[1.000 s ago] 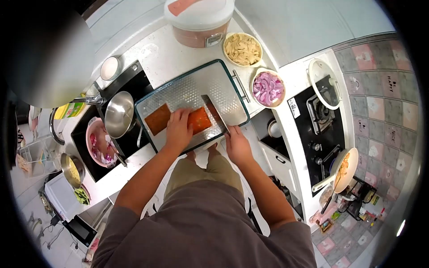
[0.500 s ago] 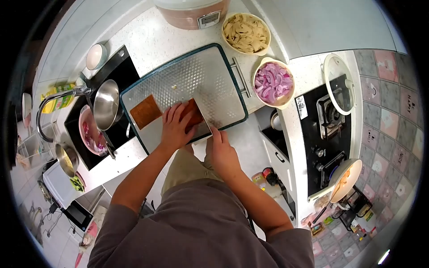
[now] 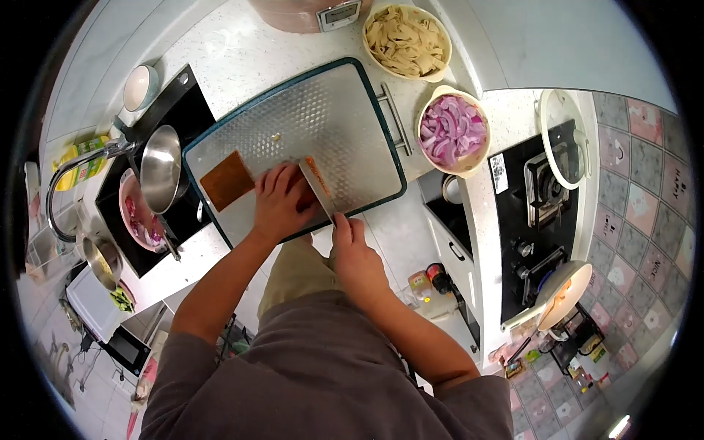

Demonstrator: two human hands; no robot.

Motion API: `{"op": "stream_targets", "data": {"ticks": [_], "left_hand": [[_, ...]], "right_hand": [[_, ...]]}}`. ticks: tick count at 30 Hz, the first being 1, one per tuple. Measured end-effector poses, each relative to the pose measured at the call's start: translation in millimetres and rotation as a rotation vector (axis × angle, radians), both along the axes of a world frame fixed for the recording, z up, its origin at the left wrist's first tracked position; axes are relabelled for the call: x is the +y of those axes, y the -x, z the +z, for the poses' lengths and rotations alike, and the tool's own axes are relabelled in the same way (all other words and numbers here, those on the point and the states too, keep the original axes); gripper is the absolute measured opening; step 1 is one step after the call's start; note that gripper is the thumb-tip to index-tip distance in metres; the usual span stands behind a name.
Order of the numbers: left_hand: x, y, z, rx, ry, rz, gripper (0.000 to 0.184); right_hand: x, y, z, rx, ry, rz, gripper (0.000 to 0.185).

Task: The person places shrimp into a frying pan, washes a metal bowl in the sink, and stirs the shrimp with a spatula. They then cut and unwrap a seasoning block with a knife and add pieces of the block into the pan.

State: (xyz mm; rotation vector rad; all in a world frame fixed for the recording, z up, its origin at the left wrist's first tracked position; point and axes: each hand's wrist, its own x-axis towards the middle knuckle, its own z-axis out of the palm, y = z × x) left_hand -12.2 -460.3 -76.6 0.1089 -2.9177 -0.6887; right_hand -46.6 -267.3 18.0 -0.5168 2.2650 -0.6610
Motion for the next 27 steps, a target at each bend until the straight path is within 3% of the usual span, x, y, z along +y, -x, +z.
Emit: {"op": "stream_targets", "data": {"ticks": [12, 19, 25, 27], "left_hand": [[-3.5, 2.6, 0.6, -0.019, 0.048, -0.005, 0.057], [-3.9, 2.5, -1.4, -0.013, 0.041, -0.002, 0.053], [-7.5, 2.8, -1.9, -0.043, 0.045, -0.034, 0.054], [-8.1, 1.9, -4.4, -0.051, 0.039, -0.036, 0.054]], "right_hand": [[-4.1, 0.4, 15.9, -0.154, -0.117, 0.007, 0.060], [-3.0, -4.2, 8.0, -0.097, -0.105, 0.011, 0.059], [-6.4, 7.6, 12.1, -0.214, -0.162, 0.003, 0.057], [-5.0, 6.8, 4.4, -0.118, -0.155, 0.083, 0.053]]}}
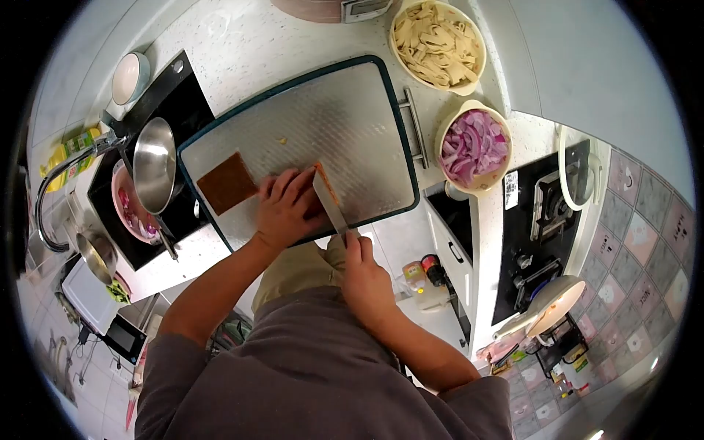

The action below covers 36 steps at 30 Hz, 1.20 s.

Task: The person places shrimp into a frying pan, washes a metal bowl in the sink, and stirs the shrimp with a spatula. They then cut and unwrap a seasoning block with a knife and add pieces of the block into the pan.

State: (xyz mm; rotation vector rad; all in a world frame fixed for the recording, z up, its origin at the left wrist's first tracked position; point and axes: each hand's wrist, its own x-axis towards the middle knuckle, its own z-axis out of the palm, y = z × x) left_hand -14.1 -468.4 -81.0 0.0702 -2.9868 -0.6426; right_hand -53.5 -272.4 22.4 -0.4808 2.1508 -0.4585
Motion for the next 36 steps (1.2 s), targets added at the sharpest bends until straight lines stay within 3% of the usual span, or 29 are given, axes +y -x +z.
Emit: {"op": "stream_targets", "data": {"ticks": [9, 18, 22, 29, 32, 36], "left_hand": [[-1.4, -1.7, -5.6, 0.001, -0.044, 0.006, 0.049], [-0.7, -1.4, -5.8, 0.041, -0.053, -0.002, 0.046], [1.6, 5.1, -1.1, 0.052, -0.034, 0.022, 0.046], [2.5, 0.3, -4.1, 0.053, -0.039, 0.062, 0.049], [3.7, 0.0, -6.8, 0.074, -0.041, 0.065, 0.049], [0.8, 3.8, -1.5, 0.080, -0.022, 0.063, 0.051]], "right_hand": [[-20.9, 11.2, -19.0, 0.056, 0.110, -0.049, 0.050], [-55.7, 38.4, -18.5, -0.054, 0.030, -0.092, 0.048], [-53.2, 37.4, -25.3, 0.057, 0.079, -0.062, 0.050], [-21.1, 6.7, -13.5, -0.033, 0.020, -0.113, 0.049], [-49.7, 24.2, -20.9, 0.027, -0.042, -0.026, 0.048], [-56.0, 42.4, -28.8, 0.081, 0.083, -0.035, 0.048]]}}
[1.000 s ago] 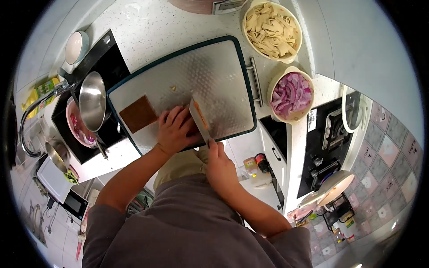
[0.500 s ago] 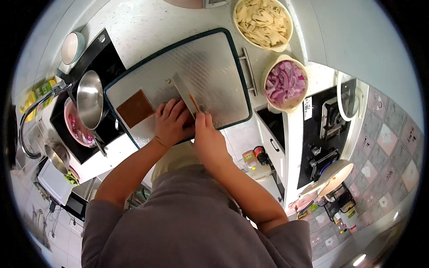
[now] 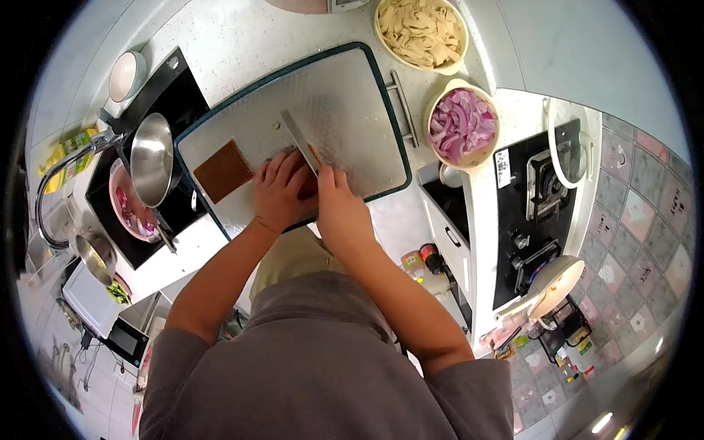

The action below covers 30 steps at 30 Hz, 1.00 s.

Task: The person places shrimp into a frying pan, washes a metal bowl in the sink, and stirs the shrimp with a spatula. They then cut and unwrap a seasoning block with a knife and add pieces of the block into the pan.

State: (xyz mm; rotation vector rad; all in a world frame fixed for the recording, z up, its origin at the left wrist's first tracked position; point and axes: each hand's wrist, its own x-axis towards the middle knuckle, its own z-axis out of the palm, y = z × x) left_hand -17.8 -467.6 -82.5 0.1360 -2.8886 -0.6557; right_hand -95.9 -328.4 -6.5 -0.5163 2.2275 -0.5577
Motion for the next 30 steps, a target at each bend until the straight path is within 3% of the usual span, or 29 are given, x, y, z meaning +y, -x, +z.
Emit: {"op": "stream_targets", "data": {"ticks": [5, 7, 15, 18, 20, 26, 30], "left_hand": [[3.7, -3.5, -1.4, -0.004, -0.022, 0.013, 0.051], [1.9, -4.8, -1.8, -0.010, 0.001, -0.023, 0.052], [2.9, -6.1, -4.5, 0.049, -0.007, -0.023, 0.052], [2.4, -6.5, 1.1, 0.044, -0.010, -0.029, 0.052], [3.4, -9.1, -1.0, 0.013, -0.027, -0.049, 0.056], [1.8, -11.1, 1.2, -0.071, -0.140, -0.005, 0.069], [5.3, -7.5, 11.0, -0.042, -0.216, 0.031, 0.073]], "right_hand": [[11.5, -17.1, 12.4, -0.029, -0.081, -0.053, 0.044], [-10.9, 7.3, -3.1, 0.090, 0.064, 0.008, 0.046], [-35.6, 32.5, -17.9, 0.181, 0.137, 0.008, 0.042], [-40.1, 47.7, -20.4, 0.169, 0.222, -0.111, 0.043], [-22.3, 59.1, -14.2, 0.359, 0.357, -0.092, 0.040], [41.5, 62.0, -14.8, 0.079, 0.198, -0.242, 0.039], [53.1, 62.7, -29.8, 0.178, 0.183, -0.222, 0.046]]}}
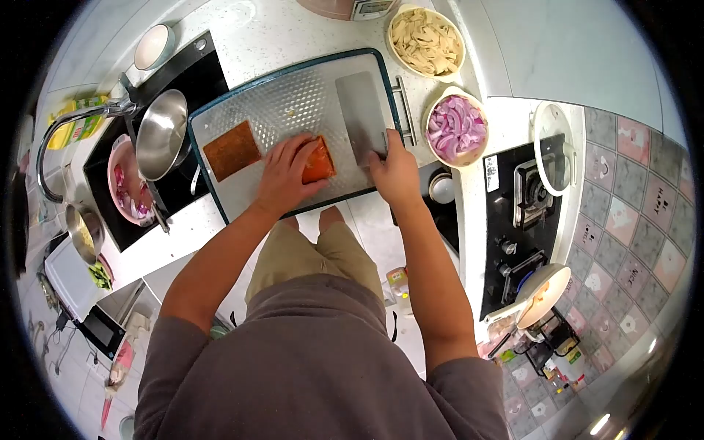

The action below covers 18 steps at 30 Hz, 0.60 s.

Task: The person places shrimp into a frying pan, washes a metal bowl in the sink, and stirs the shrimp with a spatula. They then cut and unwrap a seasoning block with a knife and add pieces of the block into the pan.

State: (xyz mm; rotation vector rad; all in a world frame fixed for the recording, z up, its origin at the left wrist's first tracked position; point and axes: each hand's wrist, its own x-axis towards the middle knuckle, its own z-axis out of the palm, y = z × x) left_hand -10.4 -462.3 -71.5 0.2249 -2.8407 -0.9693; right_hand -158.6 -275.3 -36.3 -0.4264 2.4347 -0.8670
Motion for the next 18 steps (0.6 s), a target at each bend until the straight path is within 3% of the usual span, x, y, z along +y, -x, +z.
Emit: {"op": "stream_targets", "data": {"ticks": [7, 9, 11, 13, 14, 16, 18], "left_hand": [[6.3, 11.9, 22.5, -0.115, 0.038, 0.015, 0.079], [5.8, 13.7, 20.4, -0.115, 0.031, -0.002, 0.080], [4.5, 13.9, 17.0, -0.132, -0.098, 0.022, 0.081], [5.1, 17.5, 25.9, -0.133, -0.148, 0.046, 0.077], [4.5, 19.3, 33.5, -0.135, -0.195, 0.073, 0.074], [4.8, 22.1, 54.5, -0.147, -0.257, 0.061, 0.074], [2.6, 23.4, 73.8, -0.155, -0.312, 0.057, 0.075]], "right_hand": [[2.0, 2.4, -3.9, -0.046, 0.041, -0.123, 0.056], [4.3, -5.3, -4.6, 0.492, 0.002, 0.051, 0.055], [-5.0, -14.6, 12.9, 0.409, 0.089, 0.031, 0.043], [-11.9, -17.6, 33.6, 0.164, 0.266, 0.172, 0.029], [-16.5, -20.6, 36.1, 0.164, 0.265, 0.171, 0.029], [-25.0, -25.5, 40.2, -0.218, 0.369, 0.053, 0.021], [-33.2, -21.6, 54.2, -0.291, 0.420, 0.022, 0.022]]}}
